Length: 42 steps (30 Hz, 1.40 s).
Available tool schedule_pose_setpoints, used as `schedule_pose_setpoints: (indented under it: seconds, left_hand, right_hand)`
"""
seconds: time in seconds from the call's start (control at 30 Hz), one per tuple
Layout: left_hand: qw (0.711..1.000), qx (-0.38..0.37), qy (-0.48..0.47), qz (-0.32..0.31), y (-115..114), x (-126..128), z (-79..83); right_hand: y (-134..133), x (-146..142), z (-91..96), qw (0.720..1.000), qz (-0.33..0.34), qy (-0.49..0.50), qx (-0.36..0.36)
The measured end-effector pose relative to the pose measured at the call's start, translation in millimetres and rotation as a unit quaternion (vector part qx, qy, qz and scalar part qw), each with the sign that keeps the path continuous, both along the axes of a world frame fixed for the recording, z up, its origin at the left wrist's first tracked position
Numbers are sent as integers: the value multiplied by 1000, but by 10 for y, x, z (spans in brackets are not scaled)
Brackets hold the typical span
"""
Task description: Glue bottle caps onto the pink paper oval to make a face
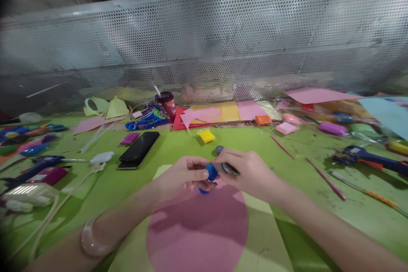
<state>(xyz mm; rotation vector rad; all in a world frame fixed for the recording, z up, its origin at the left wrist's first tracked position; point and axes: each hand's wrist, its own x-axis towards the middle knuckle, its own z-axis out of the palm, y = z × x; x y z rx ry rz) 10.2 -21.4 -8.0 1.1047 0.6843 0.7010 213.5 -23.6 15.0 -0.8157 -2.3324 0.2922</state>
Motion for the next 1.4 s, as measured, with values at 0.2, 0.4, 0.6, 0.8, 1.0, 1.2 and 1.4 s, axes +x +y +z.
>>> schedule_pose_setpoints:
  seconds: [0.2, 0.4, 0.6, 0.8, 1.0, 1.2, 1.4]
  left_hand:
    - [999, -7, -32, -18, -15, 32, -9]
    - [999, -35, -31, -4, -29, 58, -14]
    - [998, -40, -46, -3, -37, 75, -33]
    - [999, -21, -43, -1, -33, 80, -38]
    - [999, -20, -40, 3, -44, 89, -27]
    - [998, 12, -59, -1, -12, 81, -54]
    - [996, 87, 7, 0, -10, 13, -7]
  right_hand:
    - [-44, -12, 26, 999, -4, -4, 37]
    - [-93, -83, 66, 998, -18, 34, 43]
    - [-129, -99, 36, 997, -24, 66, -9]
    - [-172, -129, 73, 994, -43, 88, -43]
    - [-178, -166, 73, 973, -78, 152, -153]
    - [-177, -199, 86, 950, -100, 187, -228]
    - [50, -49, 148, 938, -246, 156, -191]
